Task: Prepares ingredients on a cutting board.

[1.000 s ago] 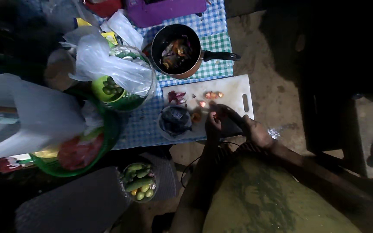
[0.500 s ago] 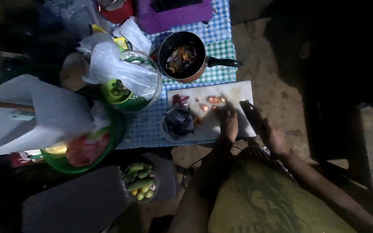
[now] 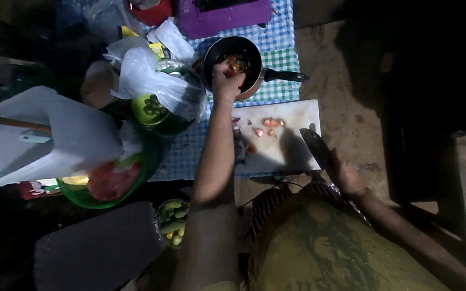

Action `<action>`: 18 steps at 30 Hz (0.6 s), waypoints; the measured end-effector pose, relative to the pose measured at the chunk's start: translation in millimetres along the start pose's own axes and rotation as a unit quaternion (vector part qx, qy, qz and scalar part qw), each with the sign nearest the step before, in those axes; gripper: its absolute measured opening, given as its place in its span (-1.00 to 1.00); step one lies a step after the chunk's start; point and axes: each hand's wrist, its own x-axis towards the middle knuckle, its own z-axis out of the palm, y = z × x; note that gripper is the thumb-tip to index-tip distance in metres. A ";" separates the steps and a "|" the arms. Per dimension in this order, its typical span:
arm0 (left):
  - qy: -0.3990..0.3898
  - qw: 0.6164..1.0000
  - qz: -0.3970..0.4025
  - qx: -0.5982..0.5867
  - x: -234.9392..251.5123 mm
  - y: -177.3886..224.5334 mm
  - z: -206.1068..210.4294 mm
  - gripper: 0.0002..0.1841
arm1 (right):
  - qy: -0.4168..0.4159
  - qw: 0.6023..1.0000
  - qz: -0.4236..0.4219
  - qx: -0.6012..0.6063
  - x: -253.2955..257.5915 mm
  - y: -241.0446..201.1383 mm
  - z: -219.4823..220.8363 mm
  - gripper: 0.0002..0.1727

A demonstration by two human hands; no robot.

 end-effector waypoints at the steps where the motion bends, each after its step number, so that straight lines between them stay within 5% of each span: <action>1: -0.001 0.999 -0.003 0.034 3.2 8.4 -8.7 -0.24 | -0.003 1.000 -0.001 -0.003 0.1 -1.1 0.8 -0.53; 5: -0.063 0.950 0.030 0.305 -22.4 -1.8 -23.2 -0.46 | 0.000 1.000 -0.006 -0.008 0.0 -2.6 3.7 -0.55; 10: -0.252 0.831 0.073 0.491 -59.5 -97.5 -8.7 -0.70 | -0.008 1.000 0.002 -0.011 1.0 0.2 0.5 -0.52; 13: -0.218 0.782 0.136 0.568 -83.0 -124.8 1.1 -0.73 | 0.006 1.000 -0.020 0.000 1.3 2.2 1.4 -0.54; 15: -0.190 0.789 0.168 0.559 -84.1 -136.2 5.7 -0.71 | 0.001 1.000 -0.014 -0.008 -0.2 0.3 1.1 -0.54; 18: -0.223 0.848 0.087 0.473 -83.9 -124.8 12.2 -0.64 | -0.018 1.000 0.003 -0.012 -2.1 -5.2 2.7 -0.53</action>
